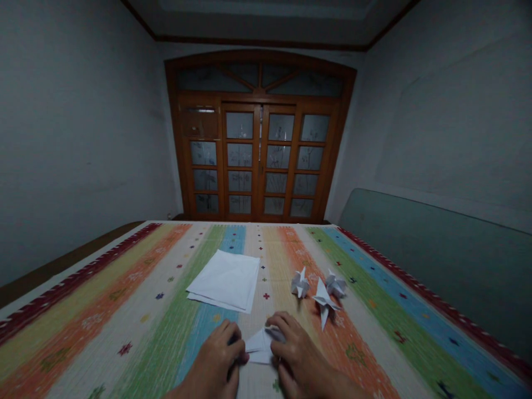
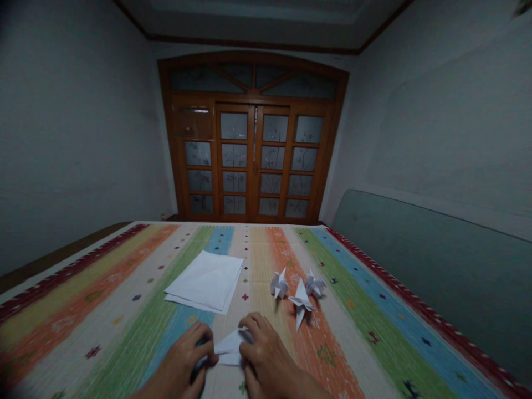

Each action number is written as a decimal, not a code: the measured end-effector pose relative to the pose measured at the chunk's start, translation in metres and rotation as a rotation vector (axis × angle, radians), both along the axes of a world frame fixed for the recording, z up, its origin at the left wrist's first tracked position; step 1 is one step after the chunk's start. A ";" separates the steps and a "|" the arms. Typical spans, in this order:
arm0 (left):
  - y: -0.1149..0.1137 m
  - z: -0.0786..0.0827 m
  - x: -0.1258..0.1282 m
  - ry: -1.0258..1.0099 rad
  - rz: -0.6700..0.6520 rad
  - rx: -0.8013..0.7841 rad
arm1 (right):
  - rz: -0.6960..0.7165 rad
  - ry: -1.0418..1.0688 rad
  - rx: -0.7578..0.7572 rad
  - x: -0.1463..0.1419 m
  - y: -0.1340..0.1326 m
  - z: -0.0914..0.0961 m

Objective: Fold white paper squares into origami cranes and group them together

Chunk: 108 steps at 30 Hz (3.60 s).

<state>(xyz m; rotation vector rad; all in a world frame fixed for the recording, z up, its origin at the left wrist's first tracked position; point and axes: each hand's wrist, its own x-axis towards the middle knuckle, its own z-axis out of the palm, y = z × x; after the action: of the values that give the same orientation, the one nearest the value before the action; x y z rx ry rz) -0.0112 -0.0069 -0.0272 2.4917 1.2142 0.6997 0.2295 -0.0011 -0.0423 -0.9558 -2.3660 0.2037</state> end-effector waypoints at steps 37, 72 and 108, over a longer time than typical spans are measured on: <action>0.024 -0.020 0.015 -0.173 0.183 -0.173 | -0.034 0.205 -0.174 -0.004 0.020 -0.012; 0.010 -0.024 -0.001 0.122 -0.102 0.336 | 0.084 -0.078 -0.017 0.007 0.001 -0.009; 0.015 -0.030 -0.002 0.125 -0.288 0.478 | 0.066 -0.003 0.308 0.006 0.007 -0.045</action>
<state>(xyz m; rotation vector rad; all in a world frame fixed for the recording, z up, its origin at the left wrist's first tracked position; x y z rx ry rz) -0.0136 0.0086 -0.0568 3.0570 0.7590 0.8431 0.2352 0.0058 -0.0870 -0.7320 -2.3448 -0.1353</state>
